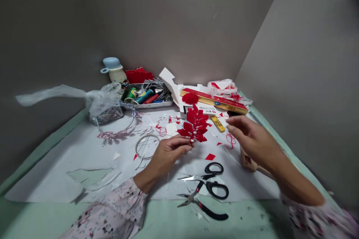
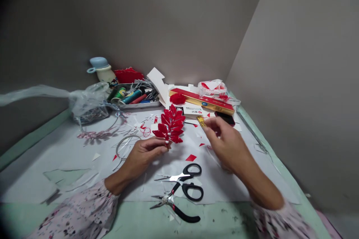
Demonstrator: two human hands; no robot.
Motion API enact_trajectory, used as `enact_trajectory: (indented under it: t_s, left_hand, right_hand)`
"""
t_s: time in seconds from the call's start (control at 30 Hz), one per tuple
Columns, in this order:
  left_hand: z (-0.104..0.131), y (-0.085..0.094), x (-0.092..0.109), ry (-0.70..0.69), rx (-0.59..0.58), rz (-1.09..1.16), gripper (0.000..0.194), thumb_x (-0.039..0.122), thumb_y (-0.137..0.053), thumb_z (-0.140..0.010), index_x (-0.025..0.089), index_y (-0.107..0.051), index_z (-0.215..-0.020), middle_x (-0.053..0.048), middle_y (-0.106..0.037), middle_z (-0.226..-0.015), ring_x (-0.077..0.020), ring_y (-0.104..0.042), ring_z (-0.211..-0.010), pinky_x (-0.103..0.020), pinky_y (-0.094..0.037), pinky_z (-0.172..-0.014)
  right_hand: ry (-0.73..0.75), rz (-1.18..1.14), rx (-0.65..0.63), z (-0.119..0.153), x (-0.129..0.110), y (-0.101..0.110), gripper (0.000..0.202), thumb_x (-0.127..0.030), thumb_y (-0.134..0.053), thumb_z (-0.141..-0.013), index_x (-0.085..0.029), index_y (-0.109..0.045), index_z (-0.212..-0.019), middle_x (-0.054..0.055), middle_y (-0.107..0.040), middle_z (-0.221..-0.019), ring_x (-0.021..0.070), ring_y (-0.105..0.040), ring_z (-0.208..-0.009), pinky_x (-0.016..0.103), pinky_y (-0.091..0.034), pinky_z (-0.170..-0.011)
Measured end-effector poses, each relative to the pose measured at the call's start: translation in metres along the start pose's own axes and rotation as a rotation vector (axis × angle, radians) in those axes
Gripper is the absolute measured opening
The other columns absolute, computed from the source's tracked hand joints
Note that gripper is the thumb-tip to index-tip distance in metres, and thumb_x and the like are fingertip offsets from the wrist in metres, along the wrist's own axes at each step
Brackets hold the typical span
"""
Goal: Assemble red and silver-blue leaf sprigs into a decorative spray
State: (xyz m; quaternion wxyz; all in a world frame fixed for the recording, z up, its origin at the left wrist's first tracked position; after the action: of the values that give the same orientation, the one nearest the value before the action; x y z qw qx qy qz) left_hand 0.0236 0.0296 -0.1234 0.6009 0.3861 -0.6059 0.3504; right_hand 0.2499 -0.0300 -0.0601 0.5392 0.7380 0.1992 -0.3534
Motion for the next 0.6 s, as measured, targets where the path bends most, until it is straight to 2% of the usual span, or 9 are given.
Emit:
enact_trajectory:
  t_s: [0.1,0.17,0.23,0.3,0.4,0.5,0.6]
  left_hand:
    - [-0.001,0.003,0.001,-0.009,0.032,-0.008,0.009,0.020,-0.075,-0.072,0.022,-0.079,-0.080,-0.003,-0.072,-0.089,-0.0157,-0.062,-0.079,-0.030,-0.049,-0.077]
    - [-0.002,0.004,0.001,-0.005,0.046,-0.020,0.009,0.020,-0.075,-0.071,0.021,-0.079,-0.079,-0.003,-0.072,-0.088,-0.0154,-0.062,-0.077,-0.029,-0.049,-0.076]
    - [-0.002,0.005,0.000,0.006,0.053,-0.017,0.008,0.020,-0.075,-0.071,0.021,-0.079,-0.078,-0.003,-0.072,-0.088,-0.0154,-0.062,-0.077,-0.029,-0.049,-0.075]
    - [-0.003,0.004,0.000,0.018,0.055,-0.001,0.008,0.021,-0.076,-0.071,0.021,-0.079,-0.079,-0.004,-0.073,-0.087,-0.0158,-0.062,-0.077,-0.029,-0.049,-0.075]
    - [-0.003,0.003,-0.001,0.038,0.049,0.024,0.009,0.021,-0.076,-0.071,0.019,-0.078,-0.079,-0.004,-0.073,-0.085,-0.0166,-0.062,-0.076,-0.030,-0.049,-0.073]
    - [-0.002,0.002,-0.003,0.062,0.033,0.049,0.010,0.021,-0.076,-0.071,0.018,-0.077,-0.080,-0.004,-0.073,-0.081,-0.0160,-0.061,-0.072,-0.031,-0.049,-0.071]
    - [-0.001,0.001,-0.007,0.078,0.004,0.074,0.012,0.020,-0.077,-0.070,0.017,-0.077,-0.082,-0.004,-0.073,-0.080,-0.0150,-0.061,-0.070,-0.030,-0.048,-0.069]
  right_hand:
    - [-0.015,0.596,-0.156,0.021,0.036,0.014,0.019,-0.034,-0.049,-0.088,-0.023,-0.064,-0.084,0.006,-0.068,-0.087,0.0233,-0.062,-0.074,0.034,-0.038,-0.063]
    - [-0.042,0.798,-0.274,0.036,0.065,0.015,0.019,-0.032,-0.048,-0.087,-0.023,-0.063,-0.079,0.007,-0.067,-0.086,0.0251,-0.063,-0.073,0.033,-0.035,-0.059]
    - [-0.099,0.906,-0.341,0.047,0.091,0.015,0.016,-0.024,-0.048,-0.086,-0.022,-0.061,-0.078,0.009,-0.067,-0.085,0.0276,-0.064,-0.075,0.033,-0.032,-0.056]
    - [-0.116,0.932,-0.390,0.052,0.106,0.012,0.015,-0.018,-0.046,-0.085,-0.020,-0.059,-0.080,0.011,-0.067,-0.080,0.0282,-0.065,-0.072,0.033,-0.032,-0.056]
    - [-0.168,0.915,-0.403,0.053,0.116,0.009,0.015,-0.014,-0.044,-0.084,-0.019,-0.058,-0.085,0.012,-0.067,-0.075,0.0281,-0.065,-0.068,0.033,-0.031,-0.054]
    - [-0.196,0.901,-0.375,0.049,0.114,0.009,0.015,-0.015,-0.047,-0.080,-0.019,-0.059,-0.090,0.012,-0.069,-0.076,0.0294,-0.065,-0.069,0.033,-0.033,-0.054]
    - [-0.187,0.838,-0.334,0.045,0.108,0.016,0.027,-0.021,-0.051,-0.076,-0.017,-0.061,-0.101,0.013,-0.070,-0.081,0.0317,-0.067,-0.075,0.035,-0.040,-0.059]
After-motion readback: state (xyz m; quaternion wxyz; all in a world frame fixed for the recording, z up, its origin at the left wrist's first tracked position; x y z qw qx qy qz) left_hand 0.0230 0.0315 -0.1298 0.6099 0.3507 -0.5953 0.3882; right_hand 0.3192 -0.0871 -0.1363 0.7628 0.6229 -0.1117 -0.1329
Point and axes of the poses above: each hand's wrist, its own z-axis away from the middle knuckle, its own y-axis out of the back of the hand, x = y × z, the point moved 8 cm from there along -z, towards the middle knuckle
